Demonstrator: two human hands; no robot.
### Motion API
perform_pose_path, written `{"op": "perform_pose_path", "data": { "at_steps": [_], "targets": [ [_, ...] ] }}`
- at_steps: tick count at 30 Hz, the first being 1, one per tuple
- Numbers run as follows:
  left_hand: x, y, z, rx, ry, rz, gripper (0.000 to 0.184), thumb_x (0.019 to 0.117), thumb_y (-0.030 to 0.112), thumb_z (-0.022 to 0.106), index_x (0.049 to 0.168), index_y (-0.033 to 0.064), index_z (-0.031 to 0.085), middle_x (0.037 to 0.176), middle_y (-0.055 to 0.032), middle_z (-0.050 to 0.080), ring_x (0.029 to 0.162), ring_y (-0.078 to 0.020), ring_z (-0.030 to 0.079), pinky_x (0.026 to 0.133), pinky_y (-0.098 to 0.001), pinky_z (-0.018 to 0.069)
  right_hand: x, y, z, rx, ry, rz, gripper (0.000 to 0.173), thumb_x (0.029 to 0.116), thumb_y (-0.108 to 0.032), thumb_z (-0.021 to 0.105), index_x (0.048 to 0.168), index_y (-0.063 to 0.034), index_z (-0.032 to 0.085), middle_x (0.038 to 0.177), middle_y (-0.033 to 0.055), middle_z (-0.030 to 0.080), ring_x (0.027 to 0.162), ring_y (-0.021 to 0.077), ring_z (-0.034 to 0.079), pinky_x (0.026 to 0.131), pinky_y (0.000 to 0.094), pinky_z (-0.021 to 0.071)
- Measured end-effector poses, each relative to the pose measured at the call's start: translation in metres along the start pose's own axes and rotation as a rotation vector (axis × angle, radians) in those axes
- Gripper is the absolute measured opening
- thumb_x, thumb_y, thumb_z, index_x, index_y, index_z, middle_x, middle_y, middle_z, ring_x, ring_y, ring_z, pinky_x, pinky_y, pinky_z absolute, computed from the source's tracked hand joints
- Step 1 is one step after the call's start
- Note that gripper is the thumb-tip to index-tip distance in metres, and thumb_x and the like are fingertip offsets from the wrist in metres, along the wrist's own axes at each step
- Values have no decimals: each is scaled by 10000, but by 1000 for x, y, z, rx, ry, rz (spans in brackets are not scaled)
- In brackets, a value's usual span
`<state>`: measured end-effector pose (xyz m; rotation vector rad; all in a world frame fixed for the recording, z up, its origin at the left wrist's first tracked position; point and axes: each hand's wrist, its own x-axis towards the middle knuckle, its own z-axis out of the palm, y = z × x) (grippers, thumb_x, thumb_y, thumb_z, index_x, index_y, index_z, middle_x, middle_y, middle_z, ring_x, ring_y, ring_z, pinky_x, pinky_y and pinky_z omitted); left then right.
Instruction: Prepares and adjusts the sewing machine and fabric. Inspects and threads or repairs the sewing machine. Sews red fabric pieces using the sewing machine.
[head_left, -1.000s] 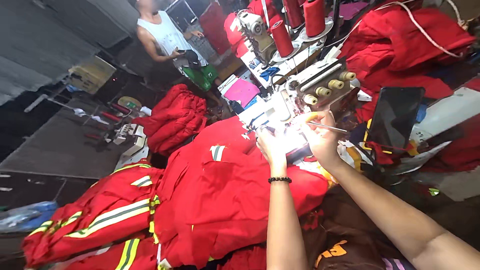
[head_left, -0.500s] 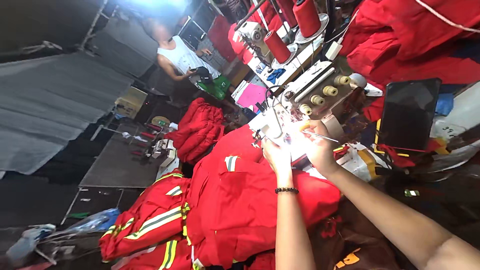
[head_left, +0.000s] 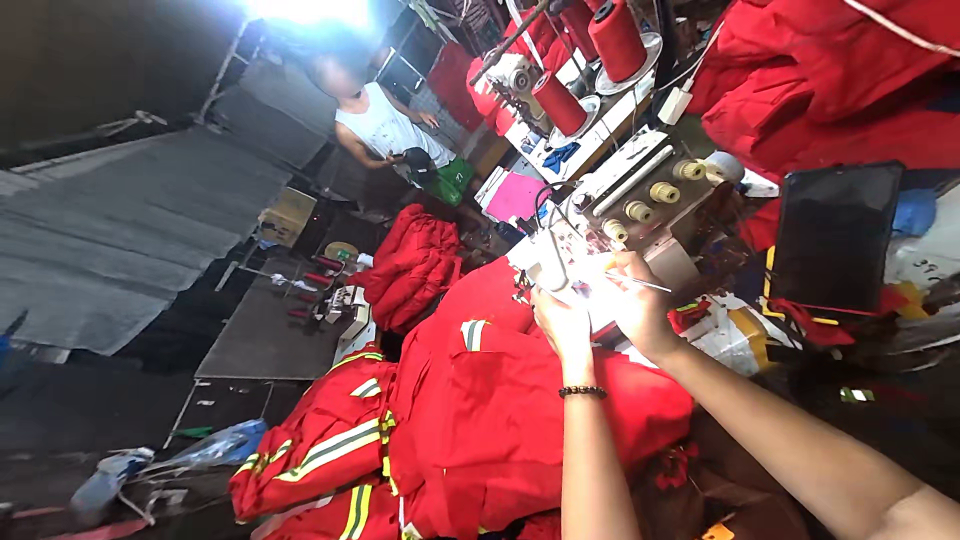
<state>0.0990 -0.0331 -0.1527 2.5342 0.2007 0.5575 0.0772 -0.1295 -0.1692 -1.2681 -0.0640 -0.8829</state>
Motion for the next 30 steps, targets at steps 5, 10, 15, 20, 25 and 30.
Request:
{"op": "perform_pose_path", "data": {
  "at_steps": [5, 10, 15, 20, 25, 30],
  "targets": [
    [0, 4, -2, 23, 2, 10, 341, 915, 136, 710, 1212, -29, 677, 1247, -223, 654, 1188, -344, 620, 1019, -517, 494, 1, -4, -5, -29, -8, -46, 149, 870, 39, 696, 1018, 28, 677, 973, 95, 729, 924, 96, 706, 852, 246, 587],
    [0, -1, 1, 11, 30, 2, 392, 937, 170, 710, 1264, -33, 635, 1214, -223, 665, 1148, -336, 645, 1003, -512, 511, 3, -4, -5, -23, -46, -72, 147, 862, 57, 676, 1002, 13, 675, 903, 82, 700, 825, 92, 676, 775, 242, 577],
    [0, 0, 1, -12, 40, 6, 388, 936, 162, 713, 1264, -30, 634, 1195, -222, 671, 1127, -326, 655, 1001, -493, 518, 5, -4, -8, 22, -44, -56, 141, 873, 65, 667, 1001, 9, 681, 921, 72, 713, 858, 89, 691, 792, 249, 589],
    [1, 1, 1, 0, 47, -21, 365, 922, 129, 708, 1234, -47, 639, 1170, -231, 675, 1116, -337, 657, 981, -503, 525, 0, -7, -15, 45, 37, -39, 212, 882, 83, 682, 1086, 43, 643, 1046, 101, 711, 983, 100, 702, 880, 264, 599],
    [1, 4, -2, -48, 42, -51, 369, 903, 81, 726, 1232, -53, 628, 1202, -233, 659, 1141, -325, 641, 1003, -482, 515, -5, -10, -7, 33, 17, -55, 179, 876, 44, 706, 1048, 33, 659, 996, 95, 723, 936, 85, 707, 844, 244, 597],
    [1, 0, -1, -45, 41, -19, 411, 865, 71, 750, 1225, -76, 618, 1187, -251, 646, 1139, -343, 625, 1003, -480, 505, -4, -6, 2, 83, 22, -125, 146, 857, 89, 667, 988, 27, 685, 988, 107, 706, 951, 110, 693, 859, 244, 589]
  ]
}}
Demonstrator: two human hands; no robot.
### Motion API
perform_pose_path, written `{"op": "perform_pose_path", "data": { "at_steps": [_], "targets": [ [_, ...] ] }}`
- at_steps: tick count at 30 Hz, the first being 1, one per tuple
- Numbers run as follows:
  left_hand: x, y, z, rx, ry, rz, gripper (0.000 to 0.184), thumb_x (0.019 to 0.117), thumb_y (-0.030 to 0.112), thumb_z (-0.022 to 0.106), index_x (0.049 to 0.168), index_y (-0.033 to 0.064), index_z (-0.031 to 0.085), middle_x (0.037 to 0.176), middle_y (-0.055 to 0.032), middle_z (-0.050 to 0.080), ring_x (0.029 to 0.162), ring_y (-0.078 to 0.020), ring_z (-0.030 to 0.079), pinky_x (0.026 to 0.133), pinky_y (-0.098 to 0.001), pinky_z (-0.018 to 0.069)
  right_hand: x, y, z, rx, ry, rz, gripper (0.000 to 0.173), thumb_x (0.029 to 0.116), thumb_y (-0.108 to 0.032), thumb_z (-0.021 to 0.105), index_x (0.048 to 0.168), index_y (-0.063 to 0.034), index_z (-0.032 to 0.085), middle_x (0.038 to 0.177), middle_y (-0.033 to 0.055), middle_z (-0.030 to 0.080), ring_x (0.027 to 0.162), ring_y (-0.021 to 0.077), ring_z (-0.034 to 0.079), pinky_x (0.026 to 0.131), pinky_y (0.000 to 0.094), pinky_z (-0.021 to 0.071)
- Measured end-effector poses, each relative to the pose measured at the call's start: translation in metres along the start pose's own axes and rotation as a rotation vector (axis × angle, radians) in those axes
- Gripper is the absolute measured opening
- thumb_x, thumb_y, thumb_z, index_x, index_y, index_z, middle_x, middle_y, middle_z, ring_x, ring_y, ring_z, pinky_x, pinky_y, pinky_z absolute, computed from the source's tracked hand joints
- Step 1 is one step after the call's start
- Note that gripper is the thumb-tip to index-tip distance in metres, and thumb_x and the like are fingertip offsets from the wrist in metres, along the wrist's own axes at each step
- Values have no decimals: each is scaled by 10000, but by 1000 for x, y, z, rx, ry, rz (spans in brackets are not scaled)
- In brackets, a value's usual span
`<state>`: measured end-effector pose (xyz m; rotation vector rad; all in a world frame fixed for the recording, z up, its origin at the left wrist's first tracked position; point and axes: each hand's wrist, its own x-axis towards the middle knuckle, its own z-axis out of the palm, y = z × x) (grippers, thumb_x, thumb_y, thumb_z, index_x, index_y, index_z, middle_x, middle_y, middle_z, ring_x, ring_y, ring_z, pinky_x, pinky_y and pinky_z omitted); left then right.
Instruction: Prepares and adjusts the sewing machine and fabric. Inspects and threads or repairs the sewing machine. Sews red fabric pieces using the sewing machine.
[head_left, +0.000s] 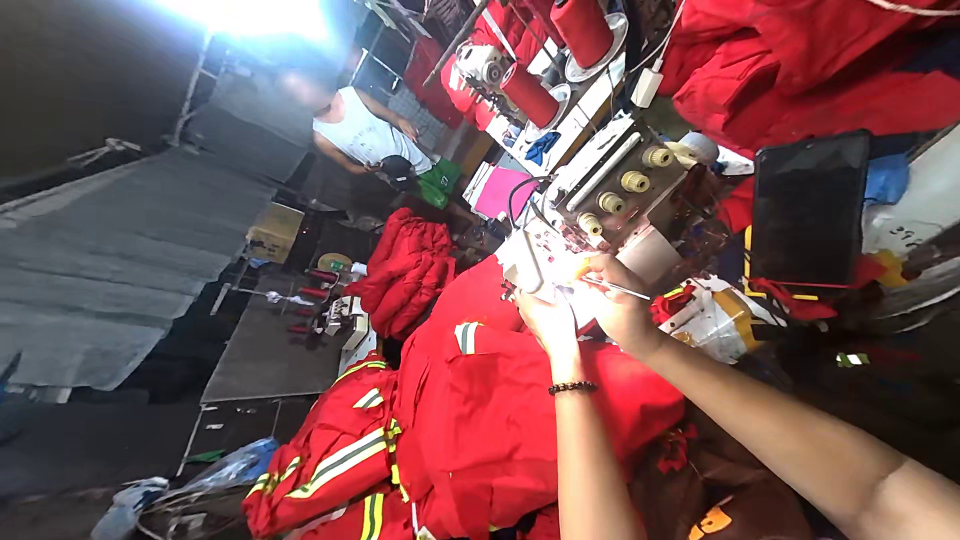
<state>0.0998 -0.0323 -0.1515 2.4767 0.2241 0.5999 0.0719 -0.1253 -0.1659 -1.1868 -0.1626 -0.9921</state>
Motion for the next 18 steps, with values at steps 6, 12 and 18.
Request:
{"op": "perform_pose_path", "data": {
  "at_steps": [6, 12, 18],
  "targets": [
    [-2, -1, 1, -2, 0, -3, 416, 887, 116, 756, 1228, -77, 619, 1207, -249, 645, 1129, -333, 634, 1000, -460, 515, 2, 6, 7, 24, 8, -32, 120, 876, 57, 677, 983, 14, 710, 1043, 116, 716, 1044, 153, 690, 926, 294, 582],
    [-1, -2, 3, 17, 18, 6, 358, 897, 103, 736, 1198, -62, 638, 1139, -233, 668, 1080, -322, 655, 968, -468, 537, 2, 5, 8, 28, -21, -3, 134, 897, 48, 662, 1008, 5, 721, 1070, 111, 710, 1055, 153, 680, 942, 299, 573],
    [-2, 1, 1, 41, 9, 5, 343, 914, 94, 711, 1212, -61, 642, 1189, -245, 659, 1128, -340, 642, 998, -477, 517, 12, -5, 3, 48, -33, 162, 181, 876, 75, 683, 1049, 25, 664, 967, 85, 707, 890, 93, 697, 819, 254, 601]
  ]
}}
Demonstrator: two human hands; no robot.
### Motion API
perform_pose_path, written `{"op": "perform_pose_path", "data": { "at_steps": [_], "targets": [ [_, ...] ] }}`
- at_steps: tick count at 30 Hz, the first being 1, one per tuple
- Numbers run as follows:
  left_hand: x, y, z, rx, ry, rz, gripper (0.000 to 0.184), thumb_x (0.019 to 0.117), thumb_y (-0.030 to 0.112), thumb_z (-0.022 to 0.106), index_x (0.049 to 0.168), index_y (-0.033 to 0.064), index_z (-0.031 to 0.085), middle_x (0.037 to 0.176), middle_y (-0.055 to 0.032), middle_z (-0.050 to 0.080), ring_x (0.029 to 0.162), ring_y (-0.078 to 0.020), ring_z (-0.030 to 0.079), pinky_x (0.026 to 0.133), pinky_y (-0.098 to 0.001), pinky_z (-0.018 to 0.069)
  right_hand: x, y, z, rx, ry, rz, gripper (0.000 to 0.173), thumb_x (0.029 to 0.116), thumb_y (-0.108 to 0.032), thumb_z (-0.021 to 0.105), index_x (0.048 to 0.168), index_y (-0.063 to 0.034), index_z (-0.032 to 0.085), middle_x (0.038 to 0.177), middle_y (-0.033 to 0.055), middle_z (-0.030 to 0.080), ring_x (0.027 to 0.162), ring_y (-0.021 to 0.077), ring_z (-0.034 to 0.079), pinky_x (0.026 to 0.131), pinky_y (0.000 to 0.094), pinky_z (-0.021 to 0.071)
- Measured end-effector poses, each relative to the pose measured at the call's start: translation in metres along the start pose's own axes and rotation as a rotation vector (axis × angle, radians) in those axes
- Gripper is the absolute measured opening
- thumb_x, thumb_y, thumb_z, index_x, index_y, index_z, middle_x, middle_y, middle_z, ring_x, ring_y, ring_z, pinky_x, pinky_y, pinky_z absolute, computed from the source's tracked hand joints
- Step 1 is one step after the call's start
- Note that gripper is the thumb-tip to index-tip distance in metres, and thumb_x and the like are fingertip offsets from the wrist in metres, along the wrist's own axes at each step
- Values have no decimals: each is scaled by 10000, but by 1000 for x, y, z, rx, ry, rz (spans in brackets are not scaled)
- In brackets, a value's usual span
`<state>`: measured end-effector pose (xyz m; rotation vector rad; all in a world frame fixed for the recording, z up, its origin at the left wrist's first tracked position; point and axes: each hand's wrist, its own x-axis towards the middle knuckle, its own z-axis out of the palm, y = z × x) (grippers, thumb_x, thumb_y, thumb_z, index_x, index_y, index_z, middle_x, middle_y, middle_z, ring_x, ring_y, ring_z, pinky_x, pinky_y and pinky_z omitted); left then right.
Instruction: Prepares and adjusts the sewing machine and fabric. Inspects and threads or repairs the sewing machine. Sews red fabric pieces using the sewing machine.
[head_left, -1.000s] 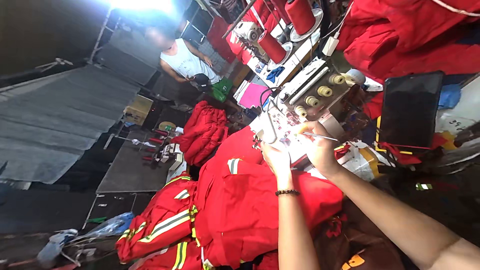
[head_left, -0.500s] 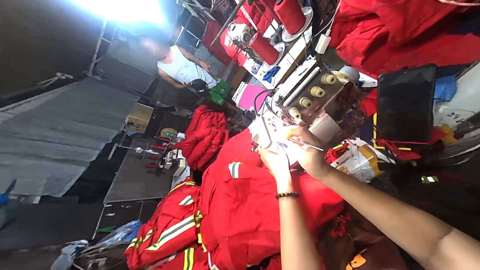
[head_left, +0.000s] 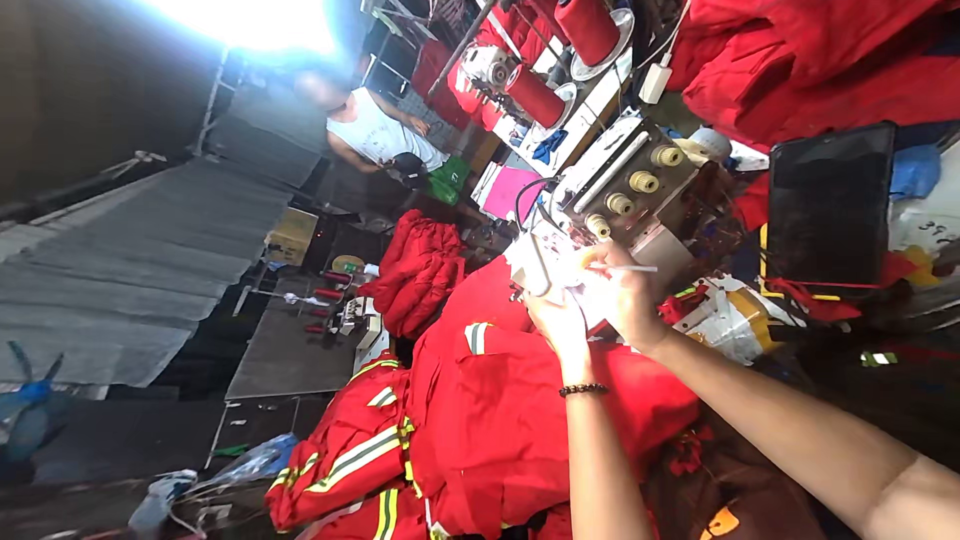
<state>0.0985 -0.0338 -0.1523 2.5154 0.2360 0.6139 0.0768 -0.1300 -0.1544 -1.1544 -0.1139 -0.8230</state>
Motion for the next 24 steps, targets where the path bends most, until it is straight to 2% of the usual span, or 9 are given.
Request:
{"op": "perform_pose_path", "data": {
  "at_steps": [3, 6, 11, 14, 16, 18, 20, 21, 24],
  "targets": [
    [0, -1, 1, -21, 0, -16, 362, 902, 98, 736, 1211, -58, 630, 1143, -237, 667, 1079, -333, 657, 964, -481, 533, 1, -5, -7, -10, -54, 125, 213, 895, 45, 666, 1098, 20, 605, 919, 77, 691, 781, 83, 678, 721, 254, 593],
    [0, 2, -1, -31, -8, -61, 387, 896, 109, 754, 1223, -51, 621, 1127, -234, 680, 1059, -333, 673, 952, -486, 541, -2, -6, -15, -38, -49, 93, 199, 912, 47, 653, 1102, 27, 599, 957, 80, 694, 843, 79, 688, 772, 252, 596],
    [-2, 3, -4, -31, 14, -63, 330, 940, 135, 714, 1217, -31, 646, 1211, -231, 657, 1160, -333, 634, 1018, -477, 506, 3, -11, -23, 0, 24, 16, 217, 918, 46, 686, 1106, 14, 581, 1011, 58, 697, 922, 62, 695, 827, 243, 602],
    [-4, 3, -4, -39, 25, -94, 270, 960, 142, 684, 1182, -10, 660, 1230, -217, 644, 1171, -333, 619, 1015, -491, 504, 4, -8, -29, 0, 28, -19, 267, 915, 42, 702, 1143, 17, 565, 1059, 72, 690, 958, 89, 705, 856, 270, 612],
    [-7, 1, -5, -71, 8, -134, 298, 994, 158, 639, 1251, 7, 627, 1324, -209, 602, 1208, -342, 600, 1016, -512, 506, 1, -6, -37, -5, 3, -17, 282, 931, 27, 695, 1174, 6, 553, 1100, 75, 687, 974, 111, 707, 856, 290, 618],
    [-13, -4, -7, -144, -26, -143, 374, 1021, 224, 595, 1357, 67, 553, 1381, -185, 567, 1205, -346, 596, 970, -543, 520, -3, -4, -45, -10, -29, -22, 291, 943, 21, 687, 1193, -6, 541, 1128, 83, 690, 978, 139, 713, 857, 314, 624],
    [-18, -10, -12, -209, -76, -88, 437, 1007, 279, 633, 1393, 96, 540, 1367, -178, 591, 1200, -356, 601, 964, -570, 510, -9, -2, -53, 22, -64, -23, 302, 944, 41, 673, 1203, -16, 527, 1144, 86, 684, 978, 161, 717, 853, 330, 631],
    [-20, -14, -16, -225, -119, -36, 458, 991, 296, 669, 1392, 105, 558, 1386, -159, 596, 1238, -354, 587, 1001, -578, 488, -13, -2, -56, 21, -81, -17, 310, 943, 48, 669, 1205, -25, 521, 1144, 74, 680, 981, 152, 715, 856, 323, 630],
    [-26, -15, -29, -182, -238, 77, 566, 897, 304, 784, 1404, 164, 575, 1456, -109, 551, 1327, -369, 511, 1068, -633, 409, -28, -1, -66, -52, -126, -12, 304, 923, 71, 664, 1176, -31, 529, 1080, 9, 673, 948, 78, 698, 849, 280, 620]
  ]
}}
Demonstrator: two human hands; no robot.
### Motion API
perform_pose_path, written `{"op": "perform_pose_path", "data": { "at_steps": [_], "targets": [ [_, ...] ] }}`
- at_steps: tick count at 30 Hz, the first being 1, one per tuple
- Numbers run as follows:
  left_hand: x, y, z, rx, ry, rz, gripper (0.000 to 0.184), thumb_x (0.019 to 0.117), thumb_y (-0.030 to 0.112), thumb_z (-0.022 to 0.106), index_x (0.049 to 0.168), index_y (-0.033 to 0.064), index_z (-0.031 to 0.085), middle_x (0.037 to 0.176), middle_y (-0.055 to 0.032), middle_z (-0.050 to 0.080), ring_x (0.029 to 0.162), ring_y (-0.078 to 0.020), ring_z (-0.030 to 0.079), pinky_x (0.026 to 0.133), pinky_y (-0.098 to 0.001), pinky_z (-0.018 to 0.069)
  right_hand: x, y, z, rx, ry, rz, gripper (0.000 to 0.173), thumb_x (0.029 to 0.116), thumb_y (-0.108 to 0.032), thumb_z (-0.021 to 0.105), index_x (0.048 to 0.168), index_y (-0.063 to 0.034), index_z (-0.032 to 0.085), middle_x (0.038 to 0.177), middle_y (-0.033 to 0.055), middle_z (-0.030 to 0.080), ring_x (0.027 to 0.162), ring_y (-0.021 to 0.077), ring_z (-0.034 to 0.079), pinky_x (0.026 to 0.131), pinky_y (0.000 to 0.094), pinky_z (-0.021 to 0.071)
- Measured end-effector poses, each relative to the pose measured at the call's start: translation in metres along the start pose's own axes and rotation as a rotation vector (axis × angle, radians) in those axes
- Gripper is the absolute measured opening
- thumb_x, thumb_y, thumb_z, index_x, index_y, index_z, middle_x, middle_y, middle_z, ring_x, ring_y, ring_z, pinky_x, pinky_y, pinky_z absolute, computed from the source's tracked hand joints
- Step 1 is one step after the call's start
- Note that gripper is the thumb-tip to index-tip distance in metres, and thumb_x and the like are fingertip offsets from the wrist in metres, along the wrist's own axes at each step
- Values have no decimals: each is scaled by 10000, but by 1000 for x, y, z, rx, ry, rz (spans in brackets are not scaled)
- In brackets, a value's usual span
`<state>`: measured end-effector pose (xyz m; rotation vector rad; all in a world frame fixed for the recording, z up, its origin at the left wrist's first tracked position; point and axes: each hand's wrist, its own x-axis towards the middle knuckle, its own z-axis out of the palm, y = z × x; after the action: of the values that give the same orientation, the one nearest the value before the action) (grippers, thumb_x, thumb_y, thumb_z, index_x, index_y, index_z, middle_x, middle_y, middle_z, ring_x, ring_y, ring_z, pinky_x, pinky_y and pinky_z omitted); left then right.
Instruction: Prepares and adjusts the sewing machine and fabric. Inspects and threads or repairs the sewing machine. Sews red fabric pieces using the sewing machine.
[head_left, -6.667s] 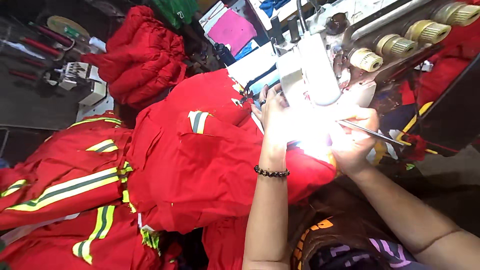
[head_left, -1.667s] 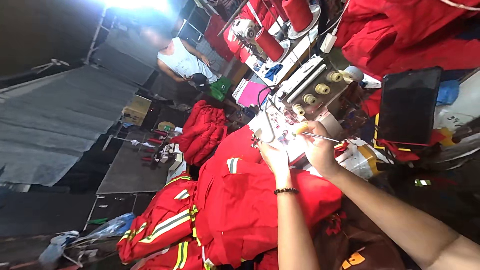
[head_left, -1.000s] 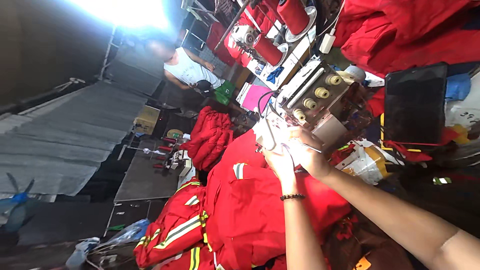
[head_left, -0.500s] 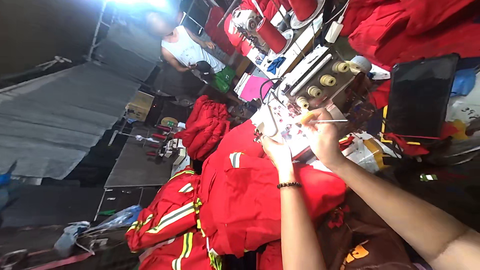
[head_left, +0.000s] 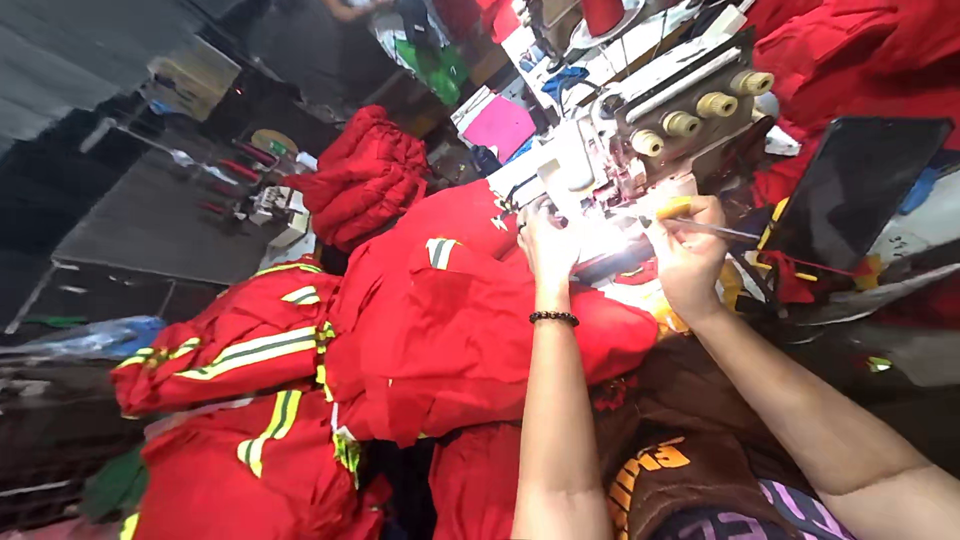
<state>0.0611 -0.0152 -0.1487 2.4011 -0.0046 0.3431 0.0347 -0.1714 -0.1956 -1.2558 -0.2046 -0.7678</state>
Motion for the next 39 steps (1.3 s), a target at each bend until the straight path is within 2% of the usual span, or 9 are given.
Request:
{"op": "perform_pose_path", "data": {
  "at_steps": [4, 10, 13, 16, 22, 25, 29, 35, 39],
  "targets": [
    [-4, 6, -2, 64, 22, 27, 490, 894, 312, 789, 1311, 134, 605, 1371, -142, 594, 1251, -393, 557, 1036, -644, 419, -24, 15, -17, -64, -81, 11, 303, 919, 89, 648, 1185, -22, 552, 1122, 19, 697, 945, 89, 712, 841, 282, 624],
    [-7, 6, -3, 83, 43, 38, 536, 870, 354, 807, 1302, 109, 604, 1397, -144, 575, 1288, -381, 533, 1074, -612, 400, -35, 28, -22, -67, -26, 45, 278, 970, 50, 599, 1212, -72, 541, 1094, -14, 695, 975, 100, 696, 876, 299, 601],
    [-5, 4, -1, 59, 49, 36, 473, 903, 353, 766, 1272, 91, 624, 1437, -151, 535, 1309, -387, 509, 1071, -630, 394, -34, 36, -25, -111, -30, 22, 193, 946, 4, 662, 1120, -70, 621, 1188, 22, 645, 1062, 123, 663, 899, 297, 591],
    [-3, 3, 3, 53, 91, 49, 335, 941, 280, 716, 1192, 66, 658, 1410, -161, 554, 1286, -392, 527, 1045, -628, 416, -28, 34, -27, -138, -18, 24, 192, 916, 27, 688, 1093, -33, 643, 1183, 56, 659, 1019, 146, 690, 861, 316, 617],
    [-3, 7, 2, 40, 103, 7, 397, 1018, 262, 613, 1355, 61, 551, 1481, -195, 494, 1339, -406, 495, 1084, -617, 395, -13, 11, -21, -115, -5, 4, 306, 916, 76, 670, 1172, -59, 570, 1114, 9, 701, 1017, 132, 704, 910, 332, 607],
    [8, 1, 8, 46, 95, 9, 410, 1012, 330, 629, 1340, 86, 596, 1502, -161, 489, 1355, -396, 480, 1096, -656, 358, -11, 4, -17, -98, -45, 6, 310, 923, 59, 676, 1190, -55, 567, 1122, 7, 693, 1030, 124, 696, 920, 328, 605],
    [30, 2, 17, 145, 31, -95, 419, 965, 344, 674, 1322, 125, 668, 1442, -137, 572, 1341, -363, 516, 1140, -628, 339, -18, 0, -14, -149, -112, 6, 252, 900, 97, 590, 1150, 72, 571, 1052, 71, 690, 937, 108, 689, 830, 271, 607],
    [33, 8, 13, 163, 10, -161, 380, 971, 353, 639, 1255, 110, 709, 1423, -125, 590, 1328, -342, 530, 1119, -583, 376, -39, 6, -7, -16, -67, 209, 248, 889, 49, 575, 1129, 7, 534, 857, 5, 702, 625, 80, 675, 563, 235, 599],
    [31, 13, 12, 192, -22, -182, 389, 997, 389, 601, 1254, 116, 703, 1417, -112, 592, 1323, -312, 537, 1142, -564, 353, -53, 40, -17, -147, -154, 302, 254, 878, -19, 582, 1125, 39, 585, 825, 30, 695, 600, 90, 669, 580, 279, 608]
  ]
}}
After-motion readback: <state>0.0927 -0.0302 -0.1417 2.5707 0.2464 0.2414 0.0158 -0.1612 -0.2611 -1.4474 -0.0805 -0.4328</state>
